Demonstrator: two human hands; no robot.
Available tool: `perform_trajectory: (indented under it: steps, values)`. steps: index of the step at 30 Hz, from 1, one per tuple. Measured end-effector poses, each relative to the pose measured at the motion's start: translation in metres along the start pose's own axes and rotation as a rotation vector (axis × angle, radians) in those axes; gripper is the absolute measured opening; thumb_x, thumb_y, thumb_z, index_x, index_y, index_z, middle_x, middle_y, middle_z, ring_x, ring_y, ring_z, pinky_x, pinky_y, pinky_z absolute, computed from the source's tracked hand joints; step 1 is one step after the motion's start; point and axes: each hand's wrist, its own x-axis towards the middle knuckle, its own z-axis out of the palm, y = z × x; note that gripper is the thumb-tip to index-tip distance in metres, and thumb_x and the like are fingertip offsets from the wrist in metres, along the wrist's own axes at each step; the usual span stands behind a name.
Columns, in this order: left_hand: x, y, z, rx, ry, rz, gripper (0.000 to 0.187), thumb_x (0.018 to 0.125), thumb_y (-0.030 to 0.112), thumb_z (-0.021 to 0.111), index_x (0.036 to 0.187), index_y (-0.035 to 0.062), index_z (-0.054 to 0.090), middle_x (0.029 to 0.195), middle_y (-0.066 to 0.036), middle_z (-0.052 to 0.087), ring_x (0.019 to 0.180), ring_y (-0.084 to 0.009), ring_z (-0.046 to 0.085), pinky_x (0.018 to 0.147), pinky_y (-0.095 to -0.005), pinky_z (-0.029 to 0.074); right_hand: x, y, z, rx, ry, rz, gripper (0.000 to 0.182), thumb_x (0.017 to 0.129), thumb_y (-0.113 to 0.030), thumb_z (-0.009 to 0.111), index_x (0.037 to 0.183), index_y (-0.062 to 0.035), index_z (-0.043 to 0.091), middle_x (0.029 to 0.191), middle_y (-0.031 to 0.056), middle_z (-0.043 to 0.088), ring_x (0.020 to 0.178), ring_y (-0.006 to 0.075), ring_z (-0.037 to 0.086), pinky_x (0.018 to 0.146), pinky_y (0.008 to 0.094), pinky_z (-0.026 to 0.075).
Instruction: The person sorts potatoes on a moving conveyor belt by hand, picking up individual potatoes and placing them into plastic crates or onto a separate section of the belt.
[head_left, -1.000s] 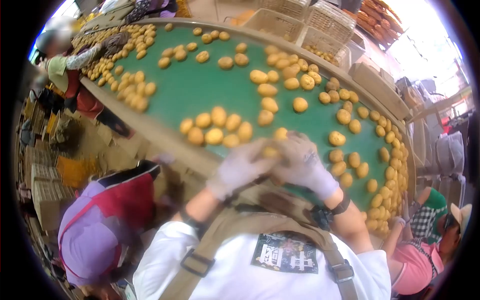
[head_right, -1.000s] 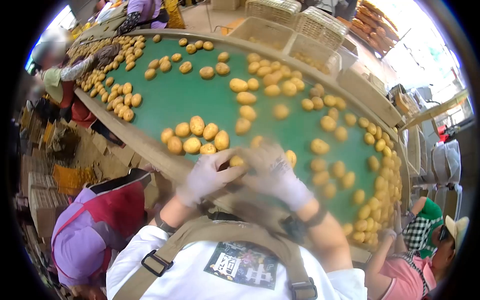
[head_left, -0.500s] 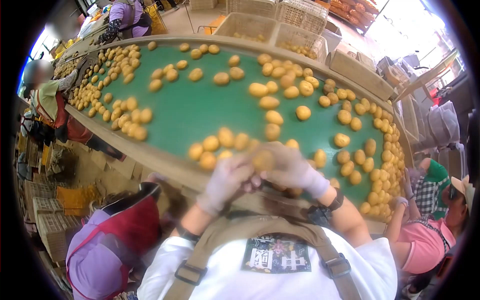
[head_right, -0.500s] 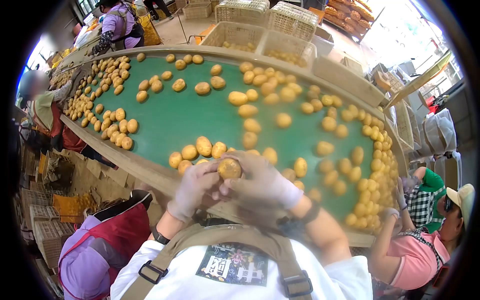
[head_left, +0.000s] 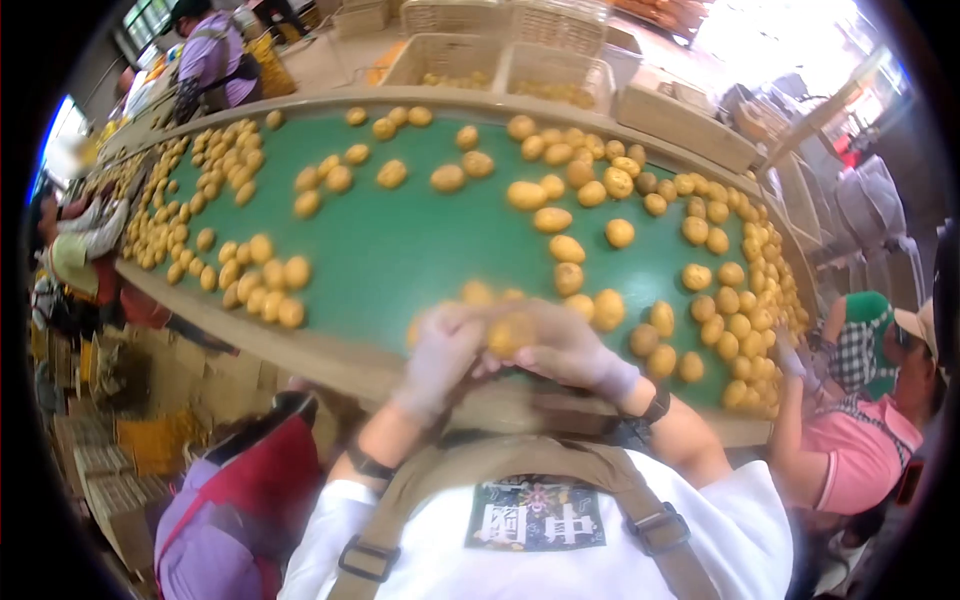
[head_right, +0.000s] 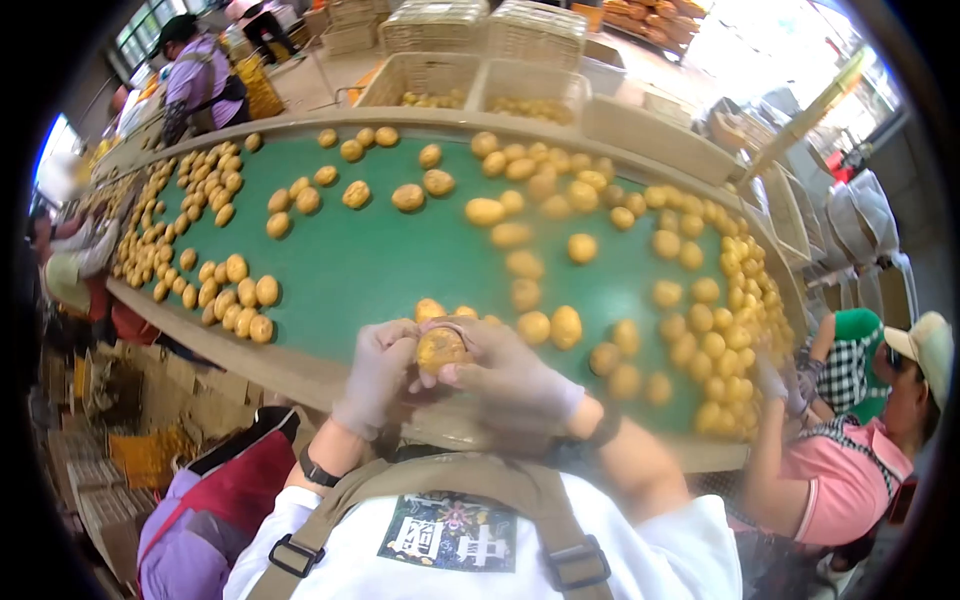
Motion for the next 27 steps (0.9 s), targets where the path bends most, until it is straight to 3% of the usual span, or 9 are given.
perform_trajectory:
  steps: [3, 6, 11, 14, 17, 20, 21, 24, 27]
  values:
    - [0.012, 0.006, -0.013, 0.404, 0.005, 0.094, 0.022, 0.095, 0.01, 0.056, 0.105, -0.0023, 0.071, 0.087, -0.009, 0.073, 0.073, -0.0176, 0.068, 0.067, -0.0274, 0.054, -0.003, -0.001, -0.019, -0.452, 0.31, 0.124, 0.057, 0.091, -0.017, 0.069, 0.143, -0.0053, 0.05, 0.119, 0.0097, 0.067, 0.103, 0.0225, 0.064, 0.098, 0.0366, 0.05]
    - [0.025, 0.002, -0.059, 1.13, 0.129, 0.466, 0.024, 0.093, 0.017, 0.063, 0.11, 0.0005, 0.07, 0.096, -0.015, 0.073, 0.091, -0.0309, 0.07, 0.086, -0.0384, 0.055, -0.048, -0.012, -0.061, -0.797, 0.755, 0.202, 0.056, 0.093, -0.026, 0.068, 0.143, -0.0071, 0.052, 0.119, 0.011, 0.066, 0.102, 0.0229, 0.063, 0.093, 0.0368, 0.051]
    - [0.036, 0.005, -0.072, 1.3, -0.119, 0.753, 0.041, 0.086, 0.026, 0.07, 0.122, 0.0063, 0.066, 0.117, -0.018, 0.066, 0.111, -0.0389, 0.062, 0.098, -0.0462, 0.05, -0.182, -0.001, -0.173, -0.959, 1.571, 0.436, 0.057, 0.096, -0.042, 0.064, 0.141, -0.0087, 0.053, 0.119, 0.0158, 0.063, 0.103, 0.0265, 0.061, 0.084, 0.0398, 0.052]
    - [0.051, -0.013, -0.047, 1.241, -0.469, 0.846, 0.048, 0.08, 0.029, 0.074, 0.125, 0.012, 0.066, 0.13, -0.016, 0.059, 0.122, -0.041, 0.055, 0.105, -0.0516, 0.045, -0.196, 0.053, -0.202, -1.369, 1.557, 0.625, 0.055, 0.094, -0.047, 0.066, 0.127, -0.0031, 0.064, 0.121, 0.0221, 0.063, 0.117, 0.0379, 0.056, 0.104, 0.0472, 0.043]
    - [0.055, -0.027, -0.028, 1.313, -0.708, 0.914, 0.051, 0.076, 0.029, 0.076, 0.125, 0.0157, 0.067, 0.133, -0.015, 0.056, 0.13, -0.0408, 0.049, 0.111, -0.0557, 0.038, -0.093, 0.025, -0.11, -1.089, 1.259, 0.389, 0.057, 0.092, -0.04, 0.069, 0.137, -0.0077, 0.058, 0.136, 0.0218, 0.053, 0.121, 0.0371, 0.056, 0.103, 0.0419, 0.046]
    - [0.059, -0.028, -0.036, 1.366, -0.764, 0.974, 0.053, 0.072, 0.028, 0.076, 0.123, 0.017, 0.067, 0.13, -0.014, 0.056, 0.135, -0.0403, 0.043, 0.116, -0.0575, 0.031, 0.005, 0.033, -0.058, -1.16, 0.918, 0.438, 0.057, 0.093, -0.038, 0.069, 0.141, -0.0119, 0.055, 0.143, 0.0219, 0.049, 0.125, 0.0394, 0.055, 0.105, 0.0441, 0.046]
    - [0.053, -0.022, -0.041, 1.43, -0.707, 0.957, 0.049, 0.071, 0.026, 0.075, 0.119, 0.0163, 0.069, 0.128, -0.014, 0.056, 0.134, -0.0403, 0.044, 0.114, -0.0562, 0.033, 0.031, 0.034, -0.043, -1.156, 0.85, 0.461, 0.055, 0.094, -0.036, 0.068, 0.141, -0.0112, 0.055, 0.146, 0.0219, 0.047, 0.125, 0.0401, 0.055, 0.105, 0.0445, 0.046]
    - [0.042, -0.004, -0.088, 1.486, -0.472, 0.95, 0.032, 0.069, 0.022, 0.071, 0.1, 0.0139, 0.071, 0.123, -0.014, 0.058, 0.123, -0.0395, 0.051, 0.104, -0.0524, 0.041, 0.077, 0.039, -0.033, -1.007, 0.518, 0.001, 0.051, 0.096, -0.034, 0.064, 0.14, -0.0099, 0.057, 0.135, 0.0242, 0.055, 0.121, 0.0432, 0.058, 0.102, 0.046, 0.049]
    - [0.036, 0.019, -0.175, 1.637, -0.138, 0.777, 0.011, 0.07, 0.016, 0.066, 0.08, 0.0112, 0.066, 0.109, -0.016, 0.062, 0.096, -0.0362, 0.06, 0.082, -0.0505, 0.047, 0.122, 0.002, -0.072, -1.109, 0.55, 0.024, 0.043, 0.095, -0.028, 0.061, 0.133, -0.0088, 0.06, 0.115, 0.024, 0.065, 0.111, 0.0415, 0.061, 0.096, 0.0488, 0.05]
